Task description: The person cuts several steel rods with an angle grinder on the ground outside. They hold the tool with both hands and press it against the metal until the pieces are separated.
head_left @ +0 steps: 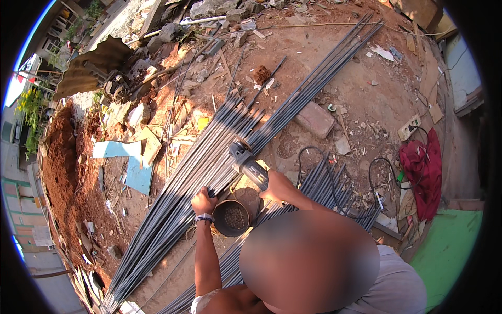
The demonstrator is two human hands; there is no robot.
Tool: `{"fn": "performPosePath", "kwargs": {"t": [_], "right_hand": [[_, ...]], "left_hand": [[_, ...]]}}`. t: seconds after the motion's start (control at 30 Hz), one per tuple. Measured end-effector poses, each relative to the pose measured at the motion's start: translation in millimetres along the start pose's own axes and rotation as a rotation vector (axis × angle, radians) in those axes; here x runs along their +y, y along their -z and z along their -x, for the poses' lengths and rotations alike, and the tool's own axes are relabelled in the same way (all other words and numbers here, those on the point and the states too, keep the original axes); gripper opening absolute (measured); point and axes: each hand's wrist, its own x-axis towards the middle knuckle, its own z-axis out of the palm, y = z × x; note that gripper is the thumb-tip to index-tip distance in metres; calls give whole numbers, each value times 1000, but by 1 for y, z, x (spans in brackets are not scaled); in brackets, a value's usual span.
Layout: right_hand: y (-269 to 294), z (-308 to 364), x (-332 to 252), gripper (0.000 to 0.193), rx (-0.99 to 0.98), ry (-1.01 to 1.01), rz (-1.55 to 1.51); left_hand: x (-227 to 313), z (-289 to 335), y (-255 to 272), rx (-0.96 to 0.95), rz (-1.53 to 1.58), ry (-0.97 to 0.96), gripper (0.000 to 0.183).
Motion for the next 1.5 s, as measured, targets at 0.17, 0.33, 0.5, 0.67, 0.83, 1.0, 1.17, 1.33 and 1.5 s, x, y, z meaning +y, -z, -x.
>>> {"fn": "performPosePath", "kwargs": {"t": [0.17, 0.33, 0.5, 0.67, 0.83, 1.0, 1.17, 1.33, 1.5], "right_hand": [[-3, -3, 6, 62, 11, 6, 14], [-1, -2, 2, 62, 0, 1, 12], [2, 0, -2, 57, -15, -23, -5], [0, -1, 0, 53, -1, -16, 0], [2, -1, 0, 53, -20, -18, -3], [0, -2, 0, 57, -6, -12, 1], [0, -2, 1, 60, -16, -16, -7], [-8, -8, 14, 62, -7, -11, -21], [-4, -5, 11, 60, -19, -23, -47]], "left_hand": [[1, 0, -1, 8, 15, -14, 27], [-3, 0, -6, 26, 19, -17, 26], [-7, 0, -10, 39, 36, -35, 25], [-8, 0, -11, 87, 30, -65, 22], [-6, 0, -8, 52, 24, -44, 24], [-3, 0, -5, 28, 47, -28, 21], [-2, 0, -2, 35, 58, -14, 20], [-2, -1, -5, 53, 22, -51, 22], [-3, 0, -8, 92, -6, -64, 21]]}}
